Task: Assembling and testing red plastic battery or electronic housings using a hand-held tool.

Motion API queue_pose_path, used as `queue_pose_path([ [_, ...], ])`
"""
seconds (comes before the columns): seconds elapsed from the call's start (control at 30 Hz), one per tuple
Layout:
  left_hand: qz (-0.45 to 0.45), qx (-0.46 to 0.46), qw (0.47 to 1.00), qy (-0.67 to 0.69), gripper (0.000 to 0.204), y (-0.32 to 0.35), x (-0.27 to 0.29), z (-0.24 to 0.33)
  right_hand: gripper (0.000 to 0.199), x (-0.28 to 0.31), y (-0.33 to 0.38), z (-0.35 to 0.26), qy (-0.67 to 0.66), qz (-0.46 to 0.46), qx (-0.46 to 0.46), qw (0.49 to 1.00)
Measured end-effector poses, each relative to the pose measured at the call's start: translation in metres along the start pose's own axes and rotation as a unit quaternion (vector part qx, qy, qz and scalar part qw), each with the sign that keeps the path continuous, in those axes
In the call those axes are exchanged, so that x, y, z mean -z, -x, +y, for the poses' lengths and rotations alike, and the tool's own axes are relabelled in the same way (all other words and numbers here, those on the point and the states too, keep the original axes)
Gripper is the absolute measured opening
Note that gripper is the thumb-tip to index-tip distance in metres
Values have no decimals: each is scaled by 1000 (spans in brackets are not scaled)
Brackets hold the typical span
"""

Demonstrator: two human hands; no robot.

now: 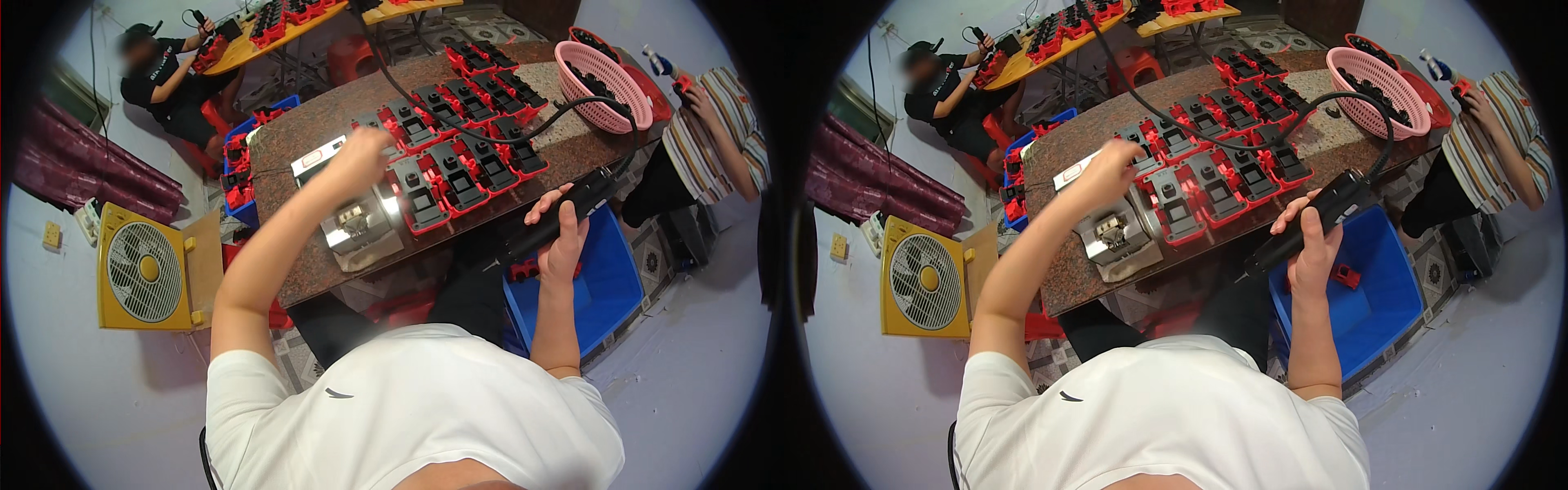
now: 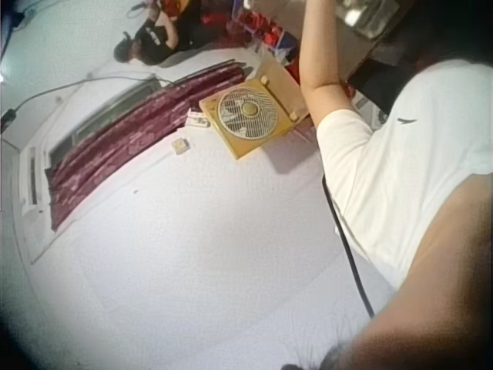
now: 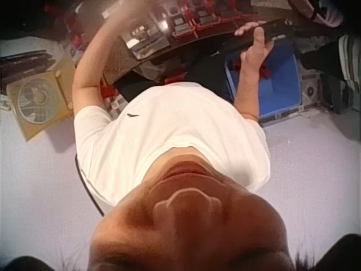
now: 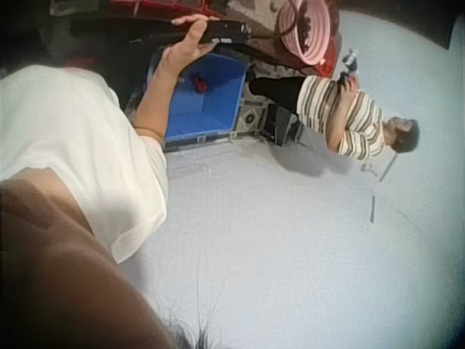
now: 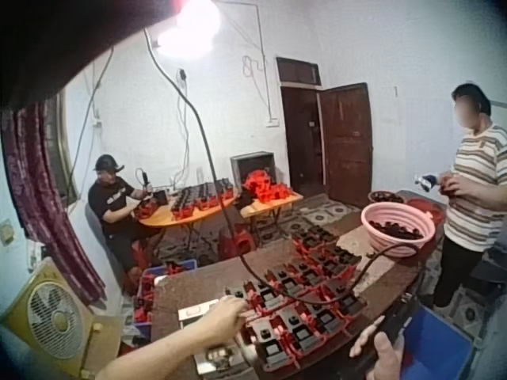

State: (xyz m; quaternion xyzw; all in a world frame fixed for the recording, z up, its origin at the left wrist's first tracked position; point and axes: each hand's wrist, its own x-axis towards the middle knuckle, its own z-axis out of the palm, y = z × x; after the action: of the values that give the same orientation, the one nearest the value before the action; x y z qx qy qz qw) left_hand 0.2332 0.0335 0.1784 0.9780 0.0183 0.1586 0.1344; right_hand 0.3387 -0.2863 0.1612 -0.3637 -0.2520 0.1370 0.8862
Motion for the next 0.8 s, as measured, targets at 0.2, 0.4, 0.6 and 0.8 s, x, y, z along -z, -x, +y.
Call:
queue_pose_path([
  [0.2,-108,183,975,-60,64,-113,-65,-109,34,-2,-3,13,60,-4,-1,998],
  [0.4,-28,107,993,-40,50,-212,-104,-131,55,27,-15,0,196,39,10,980],
  [0.6,60,61,995,51,43,-361,-162,-99,61,59,-35,9,227,119,8,967],
  [0.8,-47,97,994,-28,52,-447,-229,-71,60,96,-68,23,204,169,-19,964],
])
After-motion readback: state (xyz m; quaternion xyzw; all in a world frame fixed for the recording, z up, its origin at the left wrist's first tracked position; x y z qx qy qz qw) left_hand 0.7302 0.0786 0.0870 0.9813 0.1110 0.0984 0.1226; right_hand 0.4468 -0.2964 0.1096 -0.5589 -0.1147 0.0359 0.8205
